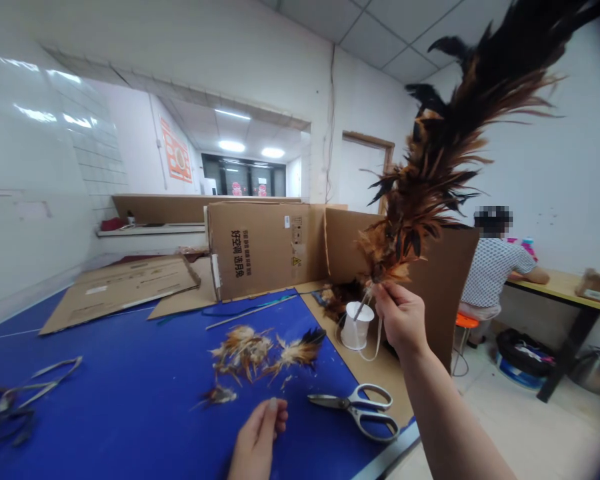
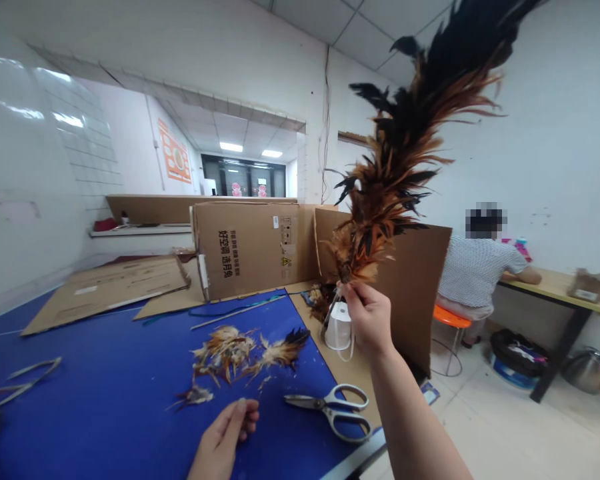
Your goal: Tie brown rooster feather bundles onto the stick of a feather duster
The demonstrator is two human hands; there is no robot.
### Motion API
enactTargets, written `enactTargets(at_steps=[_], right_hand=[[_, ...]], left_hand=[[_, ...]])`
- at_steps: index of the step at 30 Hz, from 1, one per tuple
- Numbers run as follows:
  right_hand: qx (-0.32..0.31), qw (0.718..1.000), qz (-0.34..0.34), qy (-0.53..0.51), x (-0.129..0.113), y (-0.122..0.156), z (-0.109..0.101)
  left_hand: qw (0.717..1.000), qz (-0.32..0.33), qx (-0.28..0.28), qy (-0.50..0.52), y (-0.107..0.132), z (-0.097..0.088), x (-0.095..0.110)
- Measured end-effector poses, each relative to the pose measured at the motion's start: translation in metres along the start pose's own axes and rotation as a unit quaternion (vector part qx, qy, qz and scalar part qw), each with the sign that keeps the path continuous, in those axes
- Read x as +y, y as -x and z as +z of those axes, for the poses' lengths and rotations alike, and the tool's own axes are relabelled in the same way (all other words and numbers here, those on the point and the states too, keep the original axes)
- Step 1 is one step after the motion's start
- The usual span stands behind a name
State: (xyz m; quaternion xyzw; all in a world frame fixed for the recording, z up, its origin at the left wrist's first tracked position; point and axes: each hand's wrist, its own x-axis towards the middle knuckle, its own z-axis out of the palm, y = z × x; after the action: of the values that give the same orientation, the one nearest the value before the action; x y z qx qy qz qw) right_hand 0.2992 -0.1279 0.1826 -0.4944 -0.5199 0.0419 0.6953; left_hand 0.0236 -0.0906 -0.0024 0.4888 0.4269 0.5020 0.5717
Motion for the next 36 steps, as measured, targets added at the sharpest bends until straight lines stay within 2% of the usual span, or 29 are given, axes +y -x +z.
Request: enactTargets(at_steps=[2,5,9,14,19,25,29,36], right_hand=[[0.010,1.000,0.003,0.002,0.002,0.007,0.011],[-0.029,0.999,0.028,-0.008,0.009,0.022,0.035],[-0.089,0.991,0.080,-0.060,0.025,0.050,0.077],[-0.171,0.969,0.141,-0.107,0.056,0.089,0.129],[-0.257,0.948,0.149,-0.115,0.074,0.118,0.164],[-0.356,0.893,0.204,-0.183,0.077,0.134,0.176],[-0.344,0.907,0.183,-0.160,0.081,0.136,0.175],[-0.335,0.914,0.170,-0.151,0.097,0.137,0.174]], left_hand=[[1.000,-0.010,-0.028,-0.007,-0.002,-0.003,0.000],[0.999,-0.005,-0.043,-0.020,-0.002,-0.008,-0.001],[0.999,0.036,-0.035,-0.022,-0.001,-0.010,-0.001],[0.997,0.072,0.016,0.018,-0.007,-0.016,0.005],[0.992,0.085,0.019,0.095,-0.012,-0.020,0.006],[0.987,0.077,-0.011,0.144,-0.021,-0.017,-0.002],[0.986,0.066,0.001,0.154,-0.025,-0.018,-0.008],[0.986,0.054,0.009,0.158,-0.024,-0.016,-0.010]])
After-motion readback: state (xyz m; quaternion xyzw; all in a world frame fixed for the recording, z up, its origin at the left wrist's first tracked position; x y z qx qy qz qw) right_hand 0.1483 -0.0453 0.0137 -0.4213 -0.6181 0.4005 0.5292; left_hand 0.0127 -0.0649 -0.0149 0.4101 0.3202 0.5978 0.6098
